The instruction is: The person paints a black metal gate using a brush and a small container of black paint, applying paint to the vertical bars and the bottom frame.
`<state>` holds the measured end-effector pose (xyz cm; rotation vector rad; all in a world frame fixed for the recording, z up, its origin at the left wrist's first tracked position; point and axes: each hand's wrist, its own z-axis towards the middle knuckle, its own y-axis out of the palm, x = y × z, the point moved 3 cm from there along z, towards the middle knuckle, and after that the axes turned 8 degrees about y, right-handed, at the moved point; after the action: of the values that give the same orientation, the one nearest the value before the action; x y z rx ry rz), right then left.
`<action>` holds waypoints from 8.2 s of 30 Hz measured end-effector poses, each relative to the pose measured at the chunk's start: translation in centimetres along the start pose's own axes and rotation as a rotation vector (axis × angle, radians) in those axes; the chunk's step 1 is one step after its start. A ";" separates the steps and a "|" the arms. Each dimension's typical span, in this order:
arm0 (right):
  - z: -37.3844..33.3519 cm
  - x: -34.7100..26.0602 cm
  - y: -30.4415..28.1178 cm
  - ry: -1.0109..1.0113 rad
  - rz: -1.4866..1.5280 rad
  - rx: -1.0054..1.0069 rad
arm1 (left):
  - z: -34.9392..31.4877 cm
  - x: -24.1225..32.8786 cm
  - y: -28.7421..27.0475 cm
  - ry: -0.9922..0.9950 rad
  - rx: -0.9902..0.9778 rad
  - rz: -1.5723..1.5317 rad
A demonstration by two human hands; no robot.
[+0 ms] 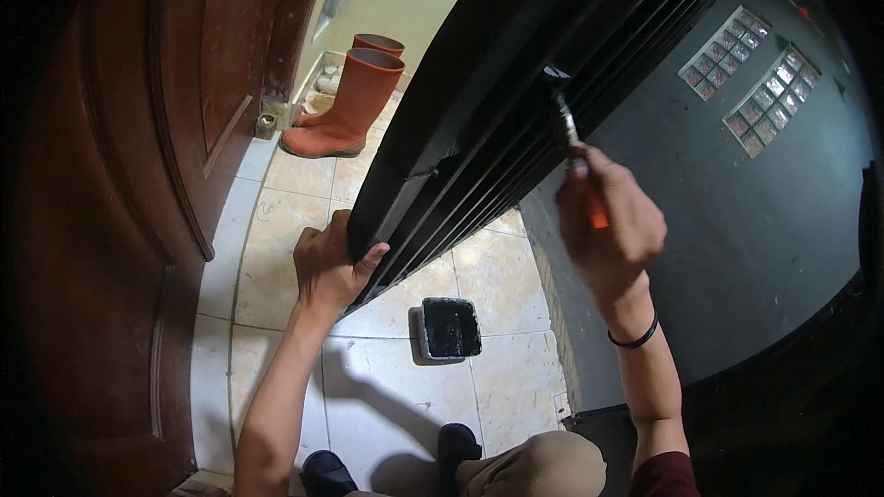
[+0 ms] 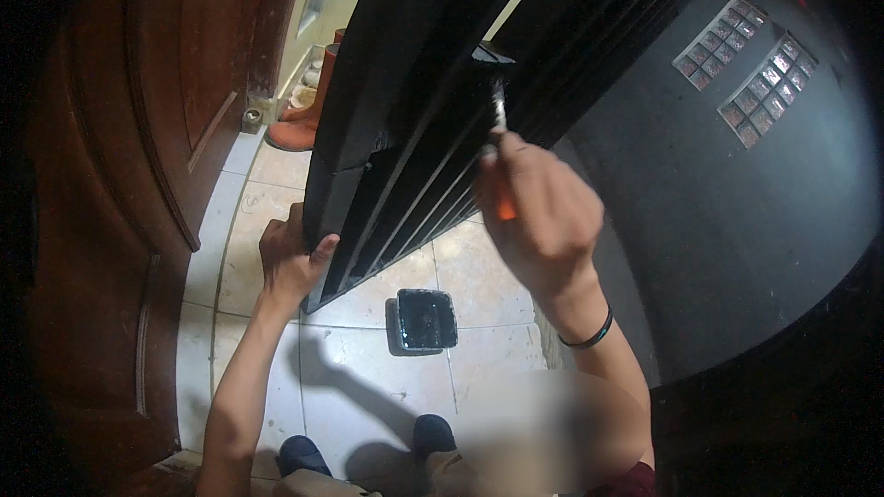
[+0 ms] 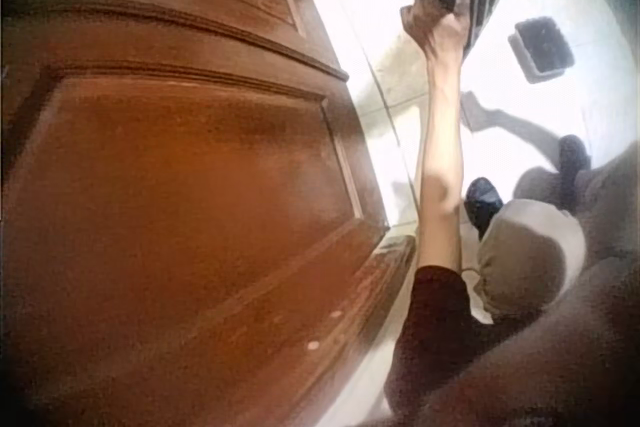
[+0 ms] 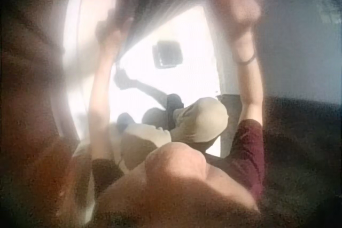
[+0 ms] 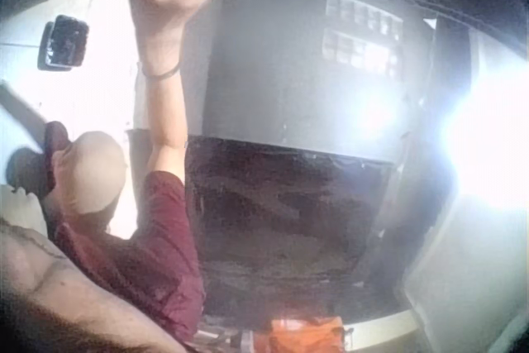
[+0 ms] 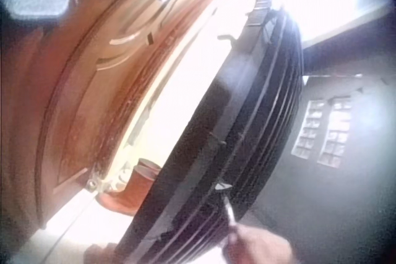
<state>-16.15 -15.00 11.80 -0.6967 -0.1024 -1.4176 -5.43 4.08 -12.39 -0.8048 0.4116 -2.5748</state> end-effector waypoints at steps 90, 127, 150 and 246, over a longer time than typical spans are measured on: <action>-11.1 -6.4 3.8 0.296 0.172 -0.237 | -0.8 1.9 0.5 -0.064 -0.082 0.028; -10.9 -5.3 2.1 0.497 0.292 0.006 | -1.6 4.1 -0.2 -0.112 -0.193 -0.081; -5.2 -1.8 -0.8 0.086 0.028 -0.215 | -1.3 3.7 -0.1 -0.063 -0.107 0.007; -25.5 8.0 -24.7 1.804 0.462 -0.052 | -20.6 8.5 10.8 -0.810 -0.640 -0.692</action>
<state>-46.02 -34.46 4.59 0.6635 1.3946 -1.1352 -20.90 -6.10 -28.88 -2.4425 0.7931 -2.3329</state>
